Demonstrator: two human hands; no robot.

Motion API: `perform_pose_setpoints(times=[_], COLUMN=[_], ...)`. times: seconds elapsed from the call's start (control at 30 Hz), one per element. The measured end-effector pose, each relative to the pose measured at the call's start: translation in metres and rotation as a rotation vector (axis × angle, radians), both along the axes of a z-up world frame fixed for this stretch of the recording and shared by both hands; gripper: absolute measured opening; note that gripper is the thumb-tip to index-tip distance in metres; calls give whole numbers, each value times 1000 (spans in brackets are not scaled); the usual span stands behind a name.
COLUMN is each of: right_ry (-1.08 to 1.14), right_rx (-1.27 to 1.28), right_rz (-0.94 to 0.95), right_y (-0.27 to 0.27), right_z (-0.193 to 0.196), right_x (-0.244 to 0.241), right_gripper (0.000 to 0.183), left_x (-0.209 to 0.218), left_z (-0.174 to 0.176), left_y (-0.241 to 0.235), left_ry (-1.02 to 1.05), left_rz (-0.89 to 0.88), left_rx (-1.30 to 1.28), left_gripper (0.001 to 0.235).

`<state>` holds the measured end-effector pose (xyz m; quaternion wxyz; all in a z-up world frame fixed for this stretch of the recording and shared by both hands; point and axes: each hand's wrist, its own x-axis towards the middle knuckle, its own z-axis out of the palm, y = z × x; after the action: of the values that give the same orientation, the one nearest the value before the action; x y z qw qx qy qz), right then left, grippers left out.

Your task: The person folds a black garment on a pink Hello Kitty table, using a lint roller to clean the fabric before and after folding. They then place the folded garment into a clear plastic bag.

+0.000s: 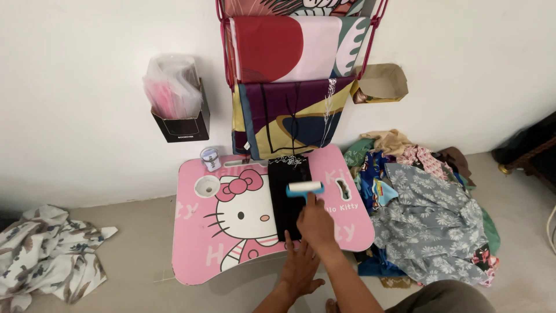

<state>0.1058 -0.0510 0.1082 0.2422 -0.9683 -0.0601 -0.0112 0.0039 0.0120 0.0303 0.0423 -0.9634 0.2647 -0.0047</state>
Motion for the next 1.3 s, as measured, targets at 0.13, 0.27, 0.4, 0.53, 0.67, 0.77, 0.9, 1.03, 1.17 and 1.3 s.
perform_pose_setpoints(times=[0.13, 0.27, 0.4, 0.53, 0.67, 0.77, 0.9, 1.03, 1.17, 1.3], right_ry=[45, -1, -89, 40, 126, -1, 37, 18, 112, 163], right_rx=[28, -1, 49, 56, -53, -62, -48, -68, -137, -160], right_rz=[10, 51, 108, 123, 89, 112, 137, 198, 203, 199], right_y=[13, 8, -7, -6, 8, 22, 52, 59, 45, 19], right_z=[-4, 2, 33, 37, 15, -8, 5, 4, 15, 21], right_x=[61, 81, 21, -64, -78, -42, 24, 55, 24, -41], right_gripper=[52, 45, 43, 46, 49, 46, 40, 43, 46, 48], left_x=[-4, -6, -6, -14, -10, -12, -11, -10, -9, -16], left_z=[12, 5, -16, 3, -13, -6, -2, 5, -17, -71], left_y=[1, 5, 12, 17, 13, 12, 14, 16, 16, 5], left_ry=[-14, -222, -433, -510, -111, -60, -78, -12, -211, -110], left_rz=[10, 18, 80, 102, 65, 79, 42, 78, -24, -205], left_rx=[3, -105, -207, -112, -126, -47, -33, 22, -164, -241], left_gripper=[103, 115, 118, 131, 88, 98, 102, 103, 101, 71])
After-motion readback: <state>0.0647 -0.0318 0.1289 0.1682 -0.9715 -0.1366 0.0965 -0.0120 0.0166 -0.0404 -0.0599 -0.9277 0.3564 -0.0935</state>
